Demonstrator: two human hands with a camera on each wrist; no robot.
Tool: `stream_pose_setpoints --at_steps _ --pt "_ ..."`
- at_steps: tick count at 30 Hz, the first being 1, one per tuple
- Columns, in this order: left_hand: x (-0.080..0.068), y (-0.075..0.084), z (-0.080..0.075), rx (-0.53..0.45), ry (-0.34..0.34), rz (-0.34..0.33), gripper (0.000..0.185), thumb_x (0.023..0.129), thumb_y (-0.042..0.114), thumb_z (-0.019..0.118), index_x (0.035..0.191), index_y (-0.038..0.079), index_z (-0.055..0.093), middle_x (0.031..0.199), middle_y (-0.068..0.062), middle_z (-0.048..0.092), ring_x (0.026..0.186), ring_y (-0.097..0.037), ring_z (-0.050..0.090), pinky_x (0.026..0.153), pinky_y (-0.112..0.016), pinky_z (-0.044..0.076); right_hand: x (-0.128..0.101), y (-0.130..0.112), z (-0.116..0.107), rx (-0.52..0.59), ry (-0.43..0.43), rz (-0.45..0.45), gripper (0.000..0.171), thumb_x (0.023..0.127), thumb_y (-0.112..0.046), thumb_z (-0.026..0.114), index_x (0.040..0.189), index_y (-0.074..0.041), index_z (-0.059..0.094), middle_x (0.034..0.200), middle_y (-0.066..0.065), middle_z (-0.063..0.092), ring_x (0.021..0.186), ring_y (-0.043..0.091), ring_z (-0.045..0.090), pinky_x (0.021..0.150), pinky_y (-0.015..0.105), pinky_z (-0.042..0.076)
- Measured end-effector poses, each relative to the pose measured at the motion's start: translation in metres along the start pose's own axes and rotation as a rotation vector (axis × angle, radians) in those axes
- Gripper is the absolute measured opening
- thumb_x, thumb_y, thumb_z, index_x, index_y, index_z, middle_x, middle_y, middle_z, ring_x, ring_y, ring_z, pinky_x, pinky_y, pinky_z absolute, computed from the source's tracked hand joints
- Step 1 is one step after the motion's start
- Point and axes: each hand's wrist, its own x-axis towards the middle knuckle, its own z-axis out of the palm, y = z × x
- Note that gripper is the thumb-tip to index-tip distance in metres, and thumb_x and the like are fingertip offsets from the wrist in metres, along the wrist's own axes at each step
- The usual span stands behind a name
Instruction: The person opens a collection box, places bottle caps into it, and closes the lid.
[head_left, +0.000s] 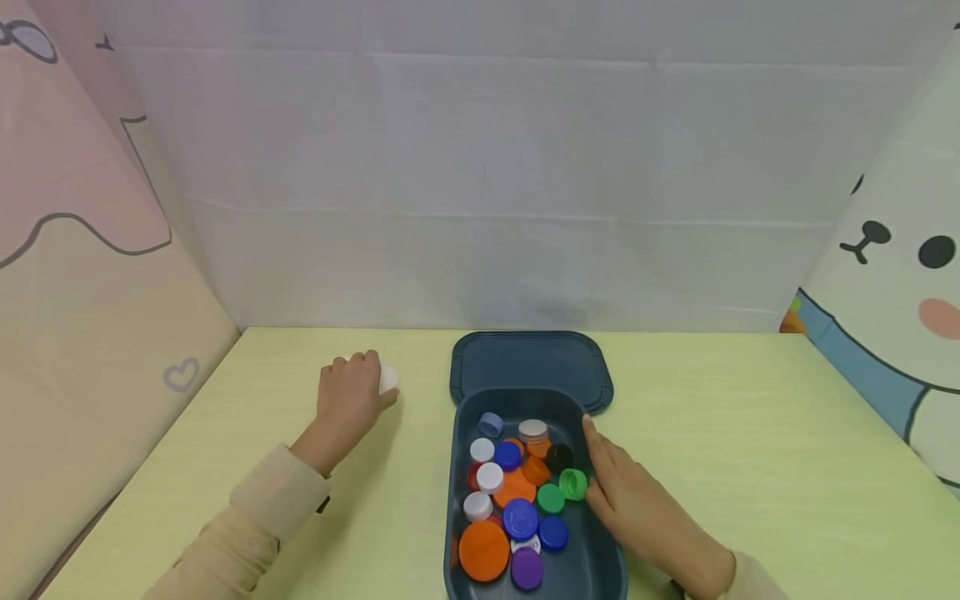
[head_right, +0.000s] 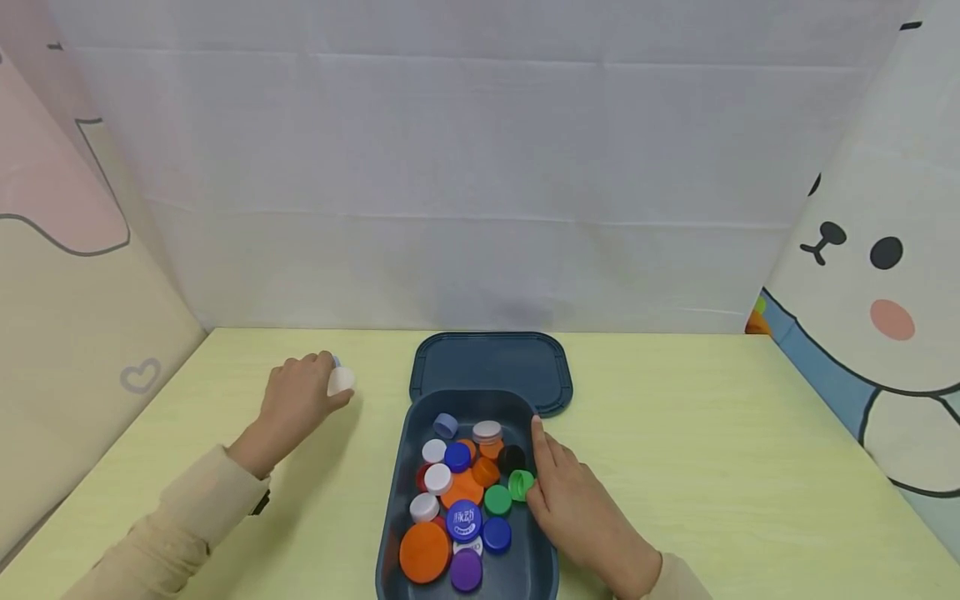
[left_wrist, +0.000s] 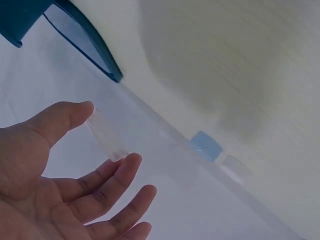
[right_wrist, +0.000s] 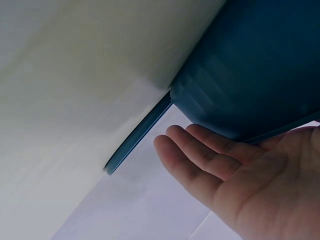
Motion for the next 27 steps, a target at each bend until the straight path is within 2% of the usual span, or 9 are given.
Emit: stream_pose_setpoints --at_steps 8,12,19,27 --pt "-0.018 0.031 -0.015 0.034 0.086 0.111 0.044 0.071 0.036 0.075 0.086 0.001 0.054 0.082 -0.013 0.061 0.075 -0.032 0.054 0.068 -0.042 0.044 0.0 0.001 0.001 -0.009 0.012 -0.009 0.063 0.09 -0.014 0.045 0.145 0.0 0.018 0.14 0.02 0.039 0.124 0.034 0.044 0.098 0.048 0.04" --pt "-0.032 0.049 -0.023 0.051 0.111 0.171 0.045 0.07 0.038 0.076 0.089 0.002 0.055 0.082 -0.011 0.061 0.079 -0.03 0.053 0.074 -0.04 0.044 0.0 0.001 0.001 -0.009 0.018 -0.012 0.063 0.089 -0.014 0.046 0.144 0.0 0.018 0.14 0.02 0.04 0.124 0.034 0.044 0.097 0.047 0.04" --pt "-0.056 0.082 -0.029 0.037 0.082 0.287 0.049 0.072 0.043 0.073 0.098 0.004 0.057 0.093 -0.011 0.064 0.091 -0.029 0.054 0.086 -0.04 0.043 0.001 0.001 0.001 -0.013 0.018 -0.016 0.063 0.089 -0.014 0.046 0.145 -0.001 0.018 0.14 0.02 0.04 0.124 0.034 0.045 0.097 0.048 0.041" --pt "-0.077 0.112 -0.031 0.074 -0.051 0.441 0.052 0.076 0.049 0.067 0.108 0.009 0.058 0.099 -0.005 0.063 0.092 -0.023 0.052 0.091 -0.038 0.041 0.0 0.001 0.001 -0.02 0.036 -0.019 0.063 0.088 -0.013 0.047 0.144 0.0 0.02 0.138 0.02 0.042 0.123 0.033 0.046 0.097 0.047 0.041"
